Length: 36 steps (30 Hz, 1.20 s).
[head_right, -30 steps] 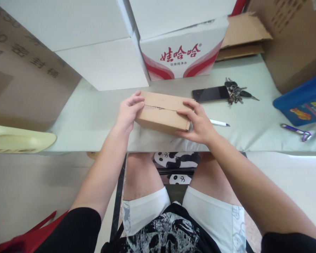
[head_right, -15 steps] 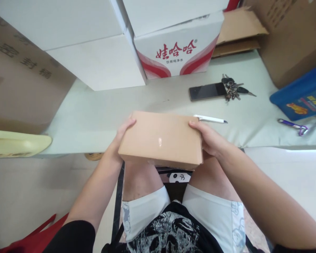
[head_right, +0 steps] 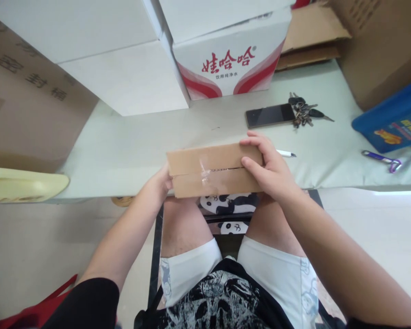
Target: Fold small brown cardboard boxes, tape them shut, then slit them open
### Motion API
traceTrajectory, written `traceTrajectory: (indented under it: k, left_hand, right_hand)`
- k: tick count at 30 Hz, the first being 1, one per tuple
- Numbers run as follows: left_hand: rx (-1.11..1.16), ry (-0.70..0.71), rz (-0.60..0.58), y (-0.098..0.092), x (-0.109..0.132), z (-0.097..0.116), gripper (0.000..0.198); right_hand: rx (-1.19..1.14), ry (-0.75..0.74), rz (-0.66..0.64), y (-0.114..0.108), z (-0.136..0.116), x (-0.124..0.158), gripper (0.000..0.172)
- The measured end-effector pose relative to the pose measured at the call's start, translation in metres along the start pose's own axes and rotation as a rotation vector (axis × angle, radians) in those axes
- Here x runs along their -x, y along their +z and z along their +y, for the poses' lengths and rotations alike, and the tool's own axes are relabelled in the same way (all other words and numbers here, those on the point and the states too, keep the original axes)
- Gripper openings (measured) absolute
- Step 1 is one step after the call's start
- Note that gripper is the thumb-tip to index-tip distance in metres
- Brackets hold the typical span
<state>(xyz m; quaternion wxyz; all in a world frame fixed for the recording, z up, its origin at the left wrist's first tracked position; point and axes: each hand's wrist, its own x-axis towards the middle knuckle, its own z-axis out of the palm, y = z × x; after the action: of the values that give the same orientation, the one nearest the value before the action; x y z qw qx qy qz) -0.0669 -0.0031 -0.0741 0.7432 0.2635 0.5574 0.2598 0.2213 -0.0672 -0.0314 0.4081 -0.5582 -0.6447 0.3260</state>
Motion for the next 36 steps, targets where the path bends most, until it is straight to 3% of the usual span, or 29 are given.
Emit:
traceTrajectory:
  k: [2, 4, 6, 8, 10, 12, 15, 18, 21, 24, 29, 31, 33, 36]
  left_hand:
    - [-0.072, -0.02, 0.034, -0.005, -0.002, 0.0, 0.06]
    - [-0.21, 0.077, 0.157, -0.01, -0.002, 0.007, 0.058]
    - [-0.35, 0.315, 0.356, -0.013, 0.006, 0.02, 0.052]
    - [-0.471, 0.656, 0.51, -0.008, 0.022, 0.034, 0.044]
    - [-0.656, 0.994, 0.474, 0.006, 0.04, 0.045, 0.032]
    - [-0.878, 1.174, 0.312, 0.026, 0.052, 0.049, 0.026]
    - [-1.142, 1.161, 0.148, 0.05, 0.05, 0.046, 0.018]
    - [-1.284, 1.076, 0.156, 0.055, 0.038, 0.042, 0.019]
    - [-1.33, 1.062, 0.175, 0.053, 0.034, 0.042, 0.024]
    - [-1.385, 1.023, 0.198, 0.055, 0.039, 0.044, 0.024]
    - [-1.474, 0.946, 0.284, 0.067, 0.044, 0.045, 0.024]
    - [-1.485, 0.946, 0.295, 0.068, 0.044, 0.045, 0.023]
    - [-1.491, 0.949, 0.297, 0.068, 0.042, 0.044, 0.024]
    - [-1.49, 0.935, 0.316, 0.067, 0.04, 0.044, 0.036]
  right_hand:
    - [-0.017, 0.026, 0.024, 0.003, 0.002, -0.007, 0.032]
    - [-0.016, 0.027, 0.033, 0.006, 0.004, -0.015, 0.031]
    - [-0.012, 0.049, 0.046, 0.009, 0.004, -0.024, 0.03]
    - [-0.019, 0.1, 0.064, 0.012, 0.004, -0.033, 0.031]
    - [-0.032, 0.137, 0.08, 0.015, 0.004, -0.041, 0.032]
    - [-0.049, 0.142, 0.09, 0.018, 0.006, -0.047, 0.032]
    - [-0.094, 0.129, 0.131, 0.018, 0.022, -0.05, 0.034]
    - [-0.042, 0.101, 0.296, 0.007, 0.055, -0.049, 0.034]
    - [0.28, 0.097, 0.35, -0.014, 0.088, -0.041, 0.032]
    - [0.474, 0.147, 0.194, -0.03, 0.104, -0.029, 0.029]
    - [0.831, 0.286, -0.085, -0.036, 0.098, -0.019, 0.03]
    - [0.729, 0.355, -0.05, -0.04, 0.093, -0.02, 0.02]
    - [0.484, 0.413, 0.088, -0.047, 0.087, -0.02, 0.006]
    - [0.11, 0.389, 0.357, -0.055, 0.066, -0.021, 0.014]
